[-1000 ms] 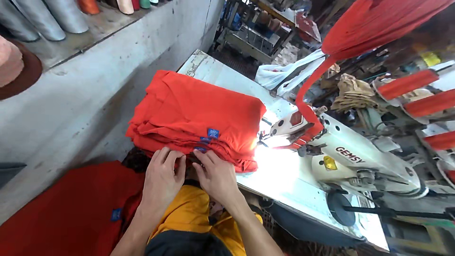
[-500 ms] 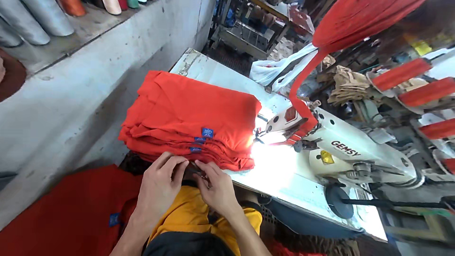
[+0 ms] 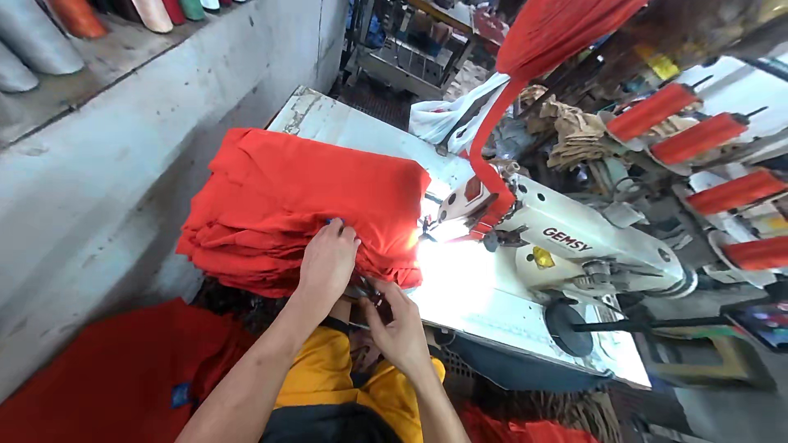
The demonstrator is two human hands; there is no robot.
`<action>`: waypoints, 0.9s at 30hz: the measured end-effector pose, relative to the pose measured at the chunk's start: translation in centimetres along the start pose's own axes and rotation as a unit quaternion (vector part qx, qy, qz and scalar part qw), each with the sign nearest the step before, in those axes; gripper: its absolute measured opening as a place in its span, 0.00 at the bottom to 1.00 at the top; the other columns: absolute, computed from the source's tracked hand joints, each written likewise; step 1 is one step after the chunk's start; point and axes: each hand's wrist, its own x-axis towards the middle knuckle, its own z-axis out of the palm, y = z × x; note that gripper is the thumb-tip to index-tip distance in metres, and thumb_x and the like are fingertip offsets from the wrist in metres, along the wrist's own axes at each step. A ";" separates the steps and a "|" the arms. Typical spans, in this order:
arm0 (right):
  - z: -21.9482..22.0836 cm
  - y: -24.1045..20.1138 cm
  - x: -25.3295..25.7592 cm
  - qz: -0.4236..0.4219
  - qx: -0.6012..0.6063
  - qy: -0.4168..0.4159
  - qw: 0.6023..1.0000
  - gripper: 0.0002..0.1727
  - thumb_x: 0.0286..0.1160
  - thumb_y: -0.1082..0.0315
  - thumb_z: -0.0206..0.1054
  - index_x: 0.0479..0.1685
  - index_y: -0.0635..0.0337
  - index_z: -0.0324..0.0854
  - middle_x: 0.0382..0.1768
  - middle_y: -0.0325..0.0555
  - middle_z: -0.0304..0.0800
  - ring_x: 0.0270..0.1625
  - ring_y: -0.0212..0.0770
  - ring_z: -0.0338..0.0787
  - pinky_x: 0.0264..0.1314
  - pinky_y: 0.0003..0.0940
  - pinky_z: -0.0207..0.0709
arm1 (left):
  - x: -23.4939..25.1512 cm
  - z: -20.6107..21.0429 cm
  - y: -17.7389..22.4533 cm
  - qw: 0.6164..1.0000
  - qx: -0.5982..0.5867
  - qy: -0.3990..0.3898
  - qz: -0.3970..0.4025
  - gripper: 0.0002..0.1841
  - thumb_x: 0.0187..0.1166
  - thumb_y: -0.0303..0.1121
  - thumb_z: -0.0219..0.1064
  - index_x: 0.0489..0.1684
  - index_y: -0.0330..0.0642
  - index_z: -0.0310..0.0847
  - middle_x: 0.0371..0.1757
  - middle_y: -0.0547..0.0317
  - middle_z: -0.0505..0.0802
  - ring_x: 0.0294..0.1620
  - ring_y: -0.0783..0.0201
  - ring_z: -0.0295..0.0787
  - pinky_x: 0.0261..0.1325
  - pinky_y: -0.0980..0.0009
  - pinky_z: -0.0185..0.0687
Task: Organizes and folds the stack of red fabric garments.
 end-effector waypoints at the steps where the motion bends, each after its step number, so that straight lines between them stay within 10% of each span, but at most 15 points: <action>1: -0.1 0.1 0.1 0.002 -0.003 -0.001 1.000 0.20 0.81 0.59 0.68 0.67 0.58 0.87 0.55 0.42 0.93 0.47 0.29 0.92 0.48 0.28 0.89 | 0.0 0.1 0.1 1.000 0.013 0.004 -0.001 0.10 0.84 0.32 0.66 0.44 0.33 0.89 0.48 0.43 0.89 0.53 0.45 0.90 0.58 0.51 0.87; 10: -0.3 -0.2 4.2 -0.039 -0.180 0.060 0.981 0.18 0.81 0.55 0.67 0.62 0.51 0.91 0.46 0.42 0.95 0.33 0.39 0.92 0.28 0.40 0.84 | -1.5 -1.3 -1.6 0.995 -0.104 -0.001 -0.002 0.10 0.84 0.36 0.65 0.43 0.39 0.87 0.48 0.51 0.90 0.45 0.58 0.91 0.51 0.58 0.89; 21: 0.8 -0.6 6.1 -0.088 -0.275 0.047 0.956 0.17 0.80 0.60 0.65 0.62 0.47 0.92 0.38 0.42 0.93 0.31 0.44 0.92 0.24 0.41 0.81 | -1.8 -4.2 0.1 0.992 -0.109 -0.055 -0.044 0.13 0.86 0.36 0.65 0.47 0.31 0.87 0.51 0.39 0.90 0.51 0.48 0.91 0.57 0.53 0.85; 27: 1.1 -1.3 6.6 -0.097 -0.252 0.034 0.962 0.16 0.83 0.65 0.60 0.56 0.44 0.95 0.40 0.40 0.96 0.35 0.43 0.95 0.31 0.40 0.85 | -2.2 -2.4 -1.5 0.995 -0.104 -0.003 0.003 0.09 0.81 0.35 0.67 0.39 0.38 0.87 0.46 0.52 0.90 0.43 0.59 0.90 0.48 0.60 0.89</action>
